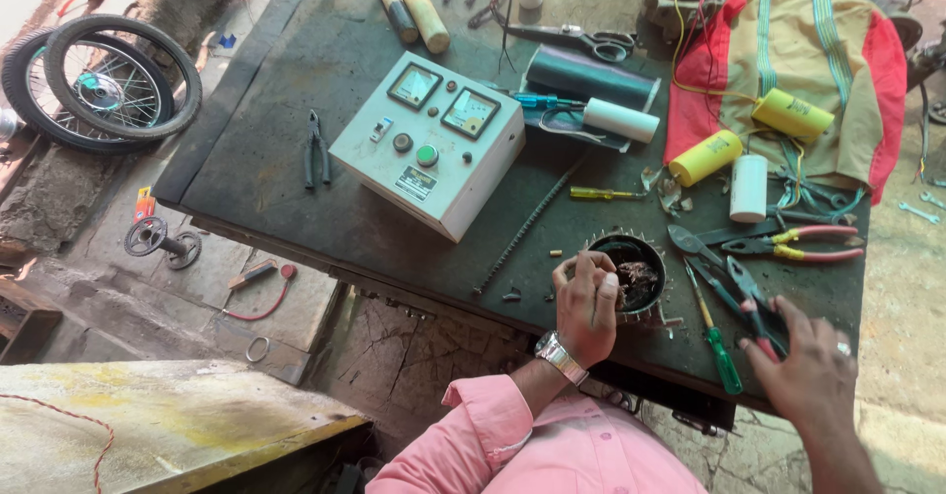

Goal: The person uses a screwdriver and pliers to adjust and remove copper windings from a cylindrical electrical component on a workbench. They repeatedly pry and pull the wires while holding the component steady.

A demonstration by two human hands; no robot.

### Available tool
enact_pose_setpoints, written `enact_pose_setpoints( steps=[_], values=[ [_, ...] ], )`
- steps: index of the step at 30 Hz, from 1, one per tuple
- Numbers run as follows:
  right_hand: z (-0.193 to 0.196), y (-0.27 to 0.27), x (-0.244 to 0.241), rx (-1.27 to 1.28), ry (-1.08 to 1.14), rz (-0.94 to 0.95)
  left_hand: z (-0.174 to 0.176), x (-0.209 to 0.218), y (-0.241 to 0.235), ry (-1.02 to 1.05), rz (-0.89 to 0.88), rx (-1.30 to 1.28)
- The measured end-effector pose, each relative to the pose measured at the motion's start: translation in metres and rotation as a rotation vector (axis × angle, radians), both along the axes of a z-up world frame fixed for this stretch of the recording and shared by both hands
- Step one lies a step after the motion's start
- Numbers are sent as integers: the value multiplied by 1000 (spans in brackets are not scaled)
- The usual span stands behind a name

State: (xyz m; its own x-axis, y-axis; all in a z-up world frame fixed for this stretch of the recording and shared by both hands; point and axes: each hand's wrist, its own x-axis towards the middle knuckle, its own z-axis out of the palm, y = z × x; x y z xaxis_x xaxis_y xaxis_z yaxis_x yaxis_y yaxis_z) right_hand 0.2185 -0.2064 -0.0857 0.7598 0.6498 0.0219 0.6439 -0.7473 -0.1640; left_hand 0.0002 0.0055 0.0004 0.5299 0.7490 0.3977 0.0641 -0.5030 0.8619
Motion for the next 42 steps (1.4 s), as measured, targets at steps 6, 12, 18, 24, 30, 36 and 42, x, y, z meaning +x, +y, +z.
enact_pose_setpoints(
  steps=[6, 12, 18, 24, 30, 36, 42],
  values=[
    [8, -7, -3, 97, -85, 76, -20, -2, -8, -63, 50, -100],
    [62, 26, -25, 378, 83, 153, -27, -1, -4, -91, 55, -153],
    [116, 99, -54, 568, 321, 668, -28, 0, -5, -43, 63, -99],
    [154, 156, -59, 156, 312, 800, -15, -3, -5, -11, 64, -7],
    [161, 168, -61, -75, 166, 881, -13, -3, -1, -32, 9, -13],
    [150, 168, -53, -114, 183, 869, -8, -2, -2, -40, 14, -14],
    [120, 159, -30, 165, 441, 917, -12, -1, -3, -22, 16, -32]
  ],
)
